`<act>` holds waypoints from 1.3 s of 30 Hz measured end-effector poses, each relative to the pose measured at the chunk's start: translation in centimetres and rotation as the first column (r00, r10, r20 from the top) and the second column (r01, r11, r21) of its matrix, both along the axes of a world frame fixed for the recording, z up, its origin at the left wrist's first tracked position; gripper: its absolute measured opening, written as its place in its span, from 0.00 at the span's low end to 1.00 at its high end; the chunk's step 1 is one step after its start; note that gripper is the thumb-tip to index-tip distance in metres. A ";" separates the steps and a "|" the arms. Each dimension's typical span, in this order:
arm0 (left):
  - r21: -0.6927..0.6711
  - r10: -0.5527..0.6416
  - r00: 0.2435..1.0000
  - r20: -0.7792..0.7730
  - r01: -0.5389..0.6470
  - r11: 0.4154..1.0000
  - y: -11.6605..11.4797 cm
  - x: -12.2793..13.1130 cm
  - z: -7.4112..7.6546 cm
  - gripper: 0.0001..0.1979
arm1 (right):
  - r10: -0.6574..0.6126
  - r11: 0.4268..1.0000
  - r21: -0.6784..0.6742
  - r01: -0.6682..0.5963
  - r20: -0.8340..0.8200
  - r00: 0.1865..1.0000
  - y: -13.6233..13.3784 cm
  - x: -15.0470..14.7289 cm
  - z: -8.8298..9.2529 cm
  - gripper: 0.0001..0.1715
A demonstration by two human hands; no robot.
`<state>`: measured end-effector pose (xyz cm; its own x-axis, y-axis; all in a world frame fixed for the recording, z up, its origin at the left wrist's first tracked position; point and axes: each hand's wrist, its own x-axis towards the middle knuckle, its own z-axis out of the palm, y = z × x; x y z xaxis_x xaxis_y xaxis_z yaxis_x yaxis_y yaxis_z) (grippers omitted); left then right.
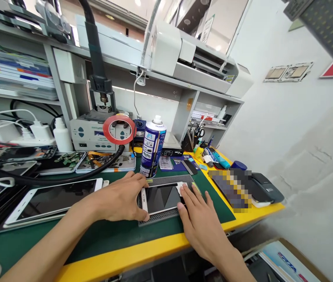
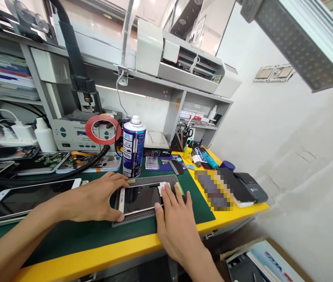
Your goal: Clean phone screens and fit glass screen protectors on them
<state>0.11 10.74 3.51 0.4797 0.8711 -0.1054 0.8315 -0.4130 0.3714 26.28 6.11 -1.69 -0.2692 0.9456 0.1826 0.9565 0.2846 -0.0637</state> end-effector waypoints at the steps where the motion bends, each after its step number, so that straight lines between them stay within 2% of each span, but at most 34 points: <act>1: -0.007 0.000 1.000 -0.003 0.000 1.000 -0.1 0.0 0.2 0.41 | -0.006 1.000 0.000 0.006 -0.004 1.000 0.4 -0.5 0.1 0.34; 6: -0.017 -0.013 1.000 -0.007 0.013 1.000 -0.4 0.3 1.0 0.39 | 0.053 0.999 0.014 -0.052 -0.077 0.996 1.0 -3.9 0.3 0.35; 12: 0.053 -0.052 0.998 0.023 0.051 0.997 -0.2 0.1 0.5 0.33 | 0.209 0.977 -0.010 -0.214 -0.165 0.964 -0.9 -6.7 0.4 0.35; 16: 0.023 -0.037 0.999 0.003 0.037 0.999 -0.1 0.1 0.7 0.37 | 0.215 0.974 -0.032 -0.223 -0.159 0.964 -2.0 -5.2 0.4 0.33; 24: -0.020 0.008 1.000 0.030 -0.008 1.000 0.1 -0.2 0.3 0.40 | 0.067 0.997 0.045 -0.065 -0.034 0.997 -2.4 0.9 -1.2 0.32; 32: -0.039 0.051 0.999 0.000 -0.051 0.998 0.4 -0.3 -0.3 0.43 | 0.003 1.000 0.023 -0.001 -0.095 0.996 -2.1 1.1 -0.6 0.28; 35: -0.079 0.039 0.999 -0.006 -0.040 0.996 0.8 -1.1 -0.9 0.44 | 0.043 0.999 0.018 -0.040 -0.143 0.989 -1.7 1.7 0.0 0.25; 39: -0.005 0.025 1.000 -0.004 -0.025 1.000 1.1 -1.4 -2.1 0.40 | 0.106 0.994 0.035 -0.102 -0.186 0.977 -1.6 2.8 0.4 0.24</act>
